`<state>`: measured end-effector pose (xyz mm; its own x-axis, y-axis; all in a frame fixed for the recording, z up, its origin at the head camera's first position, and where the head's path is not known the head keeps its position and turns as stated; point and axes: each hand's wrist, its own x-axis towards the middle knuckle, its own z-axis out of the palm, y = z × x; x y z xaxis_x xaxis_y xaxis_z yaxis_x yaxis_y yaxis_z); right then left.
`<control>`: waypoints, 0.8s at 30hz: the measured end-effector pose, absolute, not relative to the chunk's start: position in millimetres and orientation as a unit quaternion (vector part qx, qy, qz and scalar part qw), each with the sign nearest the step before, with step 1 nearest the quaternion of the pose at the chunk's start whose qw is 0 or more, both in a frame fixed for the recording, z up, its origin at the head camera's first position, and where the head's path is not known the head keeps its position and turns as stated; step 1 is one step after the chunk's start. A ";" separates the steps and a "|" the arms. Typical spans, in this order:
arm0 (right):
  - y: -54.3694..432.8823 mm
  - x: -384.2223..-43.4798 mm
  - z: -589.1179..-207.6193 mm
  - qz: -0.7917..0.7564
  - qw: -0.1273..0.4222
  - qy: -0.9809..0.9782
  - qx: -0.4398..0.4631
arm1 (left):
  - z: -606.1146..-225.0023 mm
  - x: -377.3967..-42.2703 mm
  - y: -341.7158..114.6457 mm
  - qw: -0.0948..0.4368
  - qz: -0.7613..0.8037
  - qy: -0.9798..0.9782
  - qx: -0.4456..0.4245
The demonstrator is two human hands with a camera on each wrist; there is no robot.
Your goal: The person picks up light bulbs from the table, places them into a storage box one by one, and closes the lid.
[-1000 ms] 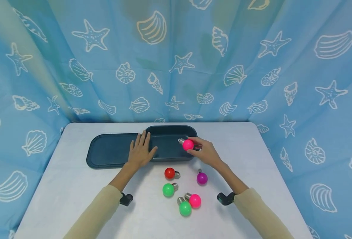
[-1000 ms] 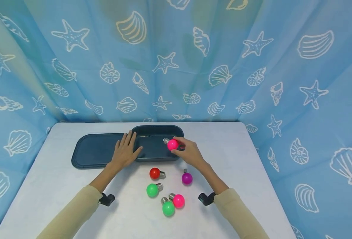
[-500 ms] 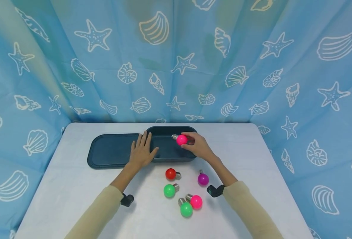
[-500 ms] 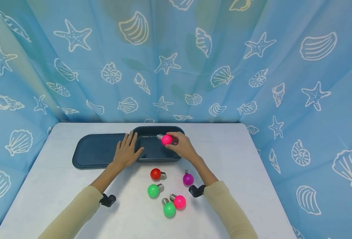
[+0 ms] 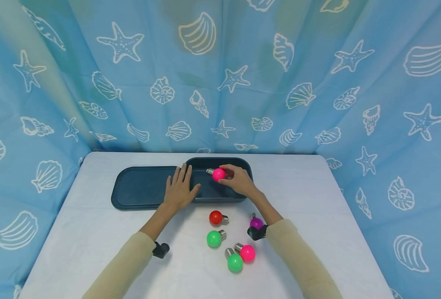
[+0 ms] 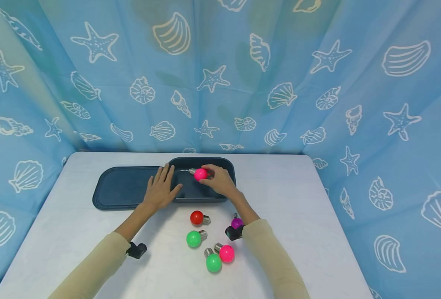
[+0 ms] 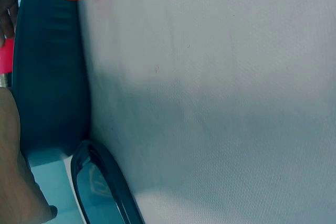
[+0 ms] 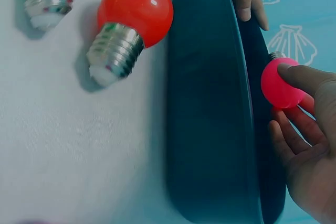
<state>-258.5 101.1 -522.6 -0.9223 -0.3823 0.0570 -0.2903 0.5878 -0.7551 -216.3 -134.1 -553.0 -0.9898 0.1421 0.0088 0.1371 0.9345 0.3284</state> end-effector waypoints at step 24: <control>77.9 -277.9 -546.0 -0.383 0.075 0.912 -0.128 | -551.7 -216.4 -134.7 0.010 0.175 0.981 0.077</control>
<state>-277.9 77.9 -546.0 -0.9562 -0.2902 -0.0380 -0.1759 0.6737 -0.7177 -216.4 -134.7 -551.7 -0.9879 0.1550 0.0066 0.1477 0.9265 0.3460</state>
